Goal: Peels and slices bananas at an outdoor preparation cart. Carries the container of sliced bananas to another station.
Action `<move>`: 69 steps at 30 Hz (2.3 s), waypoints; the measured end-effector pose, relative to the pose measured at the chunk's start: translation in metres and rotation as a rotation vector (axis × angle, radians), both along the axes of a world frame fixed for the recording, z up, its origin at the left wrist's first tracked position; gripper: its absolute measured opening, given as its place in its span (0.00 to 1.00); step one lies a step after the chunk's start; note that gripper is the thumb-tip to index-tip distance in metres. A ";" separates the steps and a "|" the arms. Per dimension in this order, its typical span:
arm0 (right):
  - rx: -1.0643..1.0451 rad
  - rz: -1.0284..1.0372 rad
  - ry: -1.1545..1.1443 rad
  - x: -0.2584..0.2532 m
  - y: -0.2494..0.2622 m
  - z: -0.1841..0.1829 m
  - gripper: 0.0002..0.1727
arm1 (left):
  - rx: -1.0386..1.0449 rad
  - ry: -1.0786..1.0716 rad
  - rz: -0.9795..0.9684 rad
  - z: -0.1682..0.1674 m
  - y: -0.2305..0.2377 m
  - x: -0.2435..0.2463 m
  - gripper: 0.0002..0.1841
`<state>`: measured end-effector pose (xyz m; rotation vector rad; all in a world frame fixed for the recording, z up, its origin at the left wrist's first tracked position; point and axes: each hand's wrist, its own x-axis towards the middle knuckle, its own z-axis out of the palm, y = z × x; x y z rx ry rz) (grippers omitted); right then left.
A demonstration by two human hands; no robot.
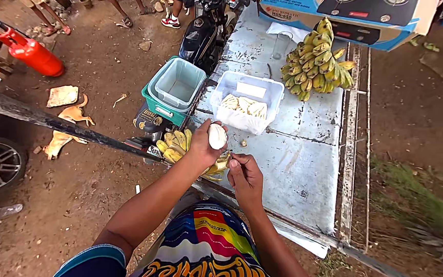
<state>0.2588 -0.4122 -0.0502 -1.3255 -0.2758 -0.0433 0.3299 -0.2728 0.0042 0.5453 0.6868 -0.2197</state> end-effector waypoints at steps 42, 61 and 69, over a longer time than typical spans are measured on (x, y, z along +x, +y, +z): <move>0.018 -0.024 0.075 0.007 0.012 0.000 0.06 | -0.050 -0.241 -0.030 0.006 -0.005 -0.027 0.23; 0.006 0.033 -0.059 -0.017 0.004 0.008 0.08 | -0.097 -0.115 0.060 0.015 0.005 -0.017 0.21; 0.003 0.026 -0.090 -0.011 0.010 0.010 0.08 | -0.091 -0.204 -0.007 0.016 0.005 -0.025 0.21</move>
